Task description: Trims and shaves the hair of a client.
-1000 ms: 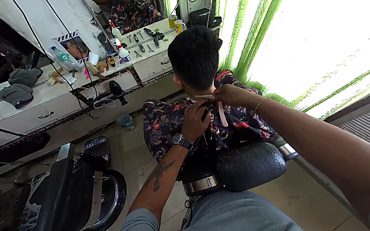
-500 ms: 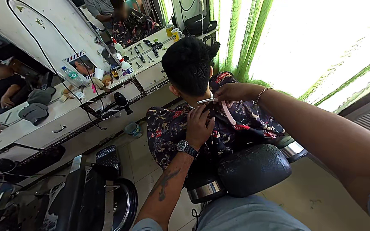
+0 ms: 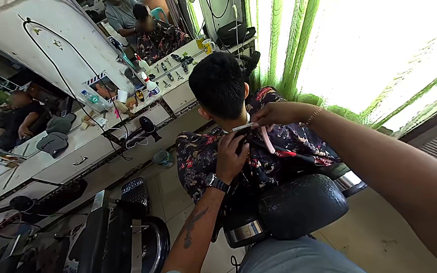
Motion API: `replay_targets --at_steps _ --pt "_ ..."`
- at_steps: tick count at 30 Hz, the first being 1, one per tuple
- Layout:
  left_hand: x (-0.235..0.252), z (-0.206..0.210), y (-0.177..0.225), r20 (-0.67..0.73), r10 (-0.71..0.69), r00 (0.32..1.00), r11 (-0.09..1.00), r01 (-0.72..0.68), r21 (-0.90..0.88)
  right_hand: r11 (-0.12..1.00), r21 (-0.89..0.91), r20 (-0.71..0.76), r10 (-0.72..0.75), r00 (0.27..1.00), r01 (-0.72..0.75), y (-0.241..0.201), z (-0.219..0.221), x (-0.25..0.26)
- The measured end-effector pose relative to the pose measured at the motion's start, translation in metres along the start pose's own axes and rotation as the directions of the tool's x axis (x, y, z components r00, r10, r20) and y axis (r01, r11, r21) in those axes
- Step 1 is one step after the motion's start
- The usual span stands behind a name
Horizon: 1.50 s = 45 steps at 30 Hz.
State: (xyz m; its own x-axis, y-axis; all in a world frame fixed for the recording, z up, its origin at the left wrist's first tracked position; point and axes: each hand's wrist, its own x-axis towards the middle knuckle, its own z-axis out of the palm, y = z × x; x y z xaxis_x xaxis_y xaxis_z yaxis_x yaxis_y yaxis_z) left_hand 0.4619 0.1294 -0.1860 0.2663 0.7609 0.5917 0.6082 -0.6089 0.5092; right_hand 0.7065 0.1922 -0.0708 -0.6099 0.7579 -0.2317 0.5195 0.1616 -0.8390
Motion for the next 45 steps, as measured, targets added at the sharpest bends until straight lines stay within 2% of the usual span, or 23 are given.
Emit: replay_targets --at_steps 2,3,5,6,8,9,10,11,12,14,16,19,22,26,28,31,35,40,43,45 --pt "0.004 -0.006 -0.004 -0.090 -0.147 0.985 0.980 0.133 -0.149 0.991 0.110 -0.088 -0.068 0.994 0.077 0.006 0.007 -0.030" --pt "0.007 -0.006 -0.003 -0.111 -0.237 0.965 0.953 0.209 -0.217 0.978 0.174 -0.184 -0.082 0.979 0.115 0.013 0.012 -0.048" --pt "0.011 -0.002 0.008 -0.053 -0.337 0.940 0.907 0.308 -0.287 0.918 0.337 -0.418 -0.052 0.907 0.208 0.043 0.022 -0.083" --pt "0.006 0.003 0.022 -0.001 -0.296 0.955 0.914 0.283 -0.291 0.877 0.402 -0.526 -0.013 0.850 0.262 0.060 0.023 -0.100" --pt "-0.013 0.014 0.062 0.078 -0.013 0.997 0.950 0.037 -0.310 0.780 0.507 -0.710 0.137 0.690 0.367 0.093 0.018 -0.140" --pt "-0.024 0.018 0.083 0.127 0.137 0.982 0.944 -0.090 -0.317 0.735 0.533 -0.779 0.233 0.583 0.419 0.107 0.013 -0.161" --pt "-0.032 0.022 0.101 0.166 0.223 0.961 0.931 -0.160 -0.329 0.706 0.534 -0.825 0.314 0.470 0.465 0.120 0.007 -0.183" --pt "-0.037 0.027 0.114 0.190 0.234 0.953 0.921 -0.155 -0.358 0.686 0.527 -0.847 0.377 0.374 0.502 0.135 0.000 -0.204" --pt "-0.041 0.032 0.124 0.208 0.190 0.960 0.917 -0.098 -0.386 0.669 0.518 -0.855 0.416 0.310 0.533 0.153 -0.006 -0.226" --pt "-0.046 0.041 0.140 0.195 0.041 0.980 0.915 0.041 -0.402 0.632 0.509 -0.855 0.449 0.260 0.584 0.197 -0.017 -0.263" --pt "-0.049 0.053 0.155 0.114 -0.065 0.991 0.921 0.104 -0.376 0.596 0.534 -0.840 0.453 0.297 0.600 0.227 -0.026 -0.290" --pt "-0.057 0.074 0.181 0.017 -0.147 0.989 0.948 0.145 -0.283 0.541 0.625 -0.780 0.464 0.420 0.563 0.253 -0.026 -0.313" --pt "-0.063 0.094 0.197 -0.055 -0.196 0.979 0.972 0.186 -0.143 0.598 0.656 -0.742 0.398 0.540 0.461 0.261 -0.023 -0.314" --pt "-0.058 0.107 0.211 -0.079 -0.270 0.960 0.958 0.259 -0.123 0.767 0.563 -0.667 0.202 0.717 0.308 0.257 -0.026 -0.276" --pt "-0.052 0.114 0.216 -0.073 -0.277 0.958 0.954 0.265 -0.141 0.845 0.475 -0.576 0.087 0.813 0.246 0.247 -0.029 -0.242" --pt "-0.040 0.130 0.217 -0.078 -0.260 0.962 0.953 0.243 -0.180 0.923 0.329 -0.411 -0.050 0.910 0.200 0.235 -0.031 -0.178" --pt "-0.015 0.152 0.214 -0.113 -0.261 0.959 0.945 0.229 -0.234 0.961 0.216 -0.241 -0.120 0.963 0.174 0.222 -0.037 -0.110" --pt "0.019 0.166 0.213 -0.173 -0.260 0.950 0.944 0.212 -0.254 0.978 0.034 -0.153 -0.199 0.968 0.206 0.224 -0.040 -0.059" --pt "0.027 0.166 0.212 -0.228 -0.289 0.930 0.949 0.248 -0.192 0.968 -0.039 -0.119 -0.252 0.960 0.249 0.231 -0.046 -0.048" --pt "0.029 0.163 0.210 -0.287 -0.321 0.903 0.947 0.308 -0.088 0.959 -0.006 -0.142 -0.282 0.949 0.284 0.243 -0.056 -0.048"
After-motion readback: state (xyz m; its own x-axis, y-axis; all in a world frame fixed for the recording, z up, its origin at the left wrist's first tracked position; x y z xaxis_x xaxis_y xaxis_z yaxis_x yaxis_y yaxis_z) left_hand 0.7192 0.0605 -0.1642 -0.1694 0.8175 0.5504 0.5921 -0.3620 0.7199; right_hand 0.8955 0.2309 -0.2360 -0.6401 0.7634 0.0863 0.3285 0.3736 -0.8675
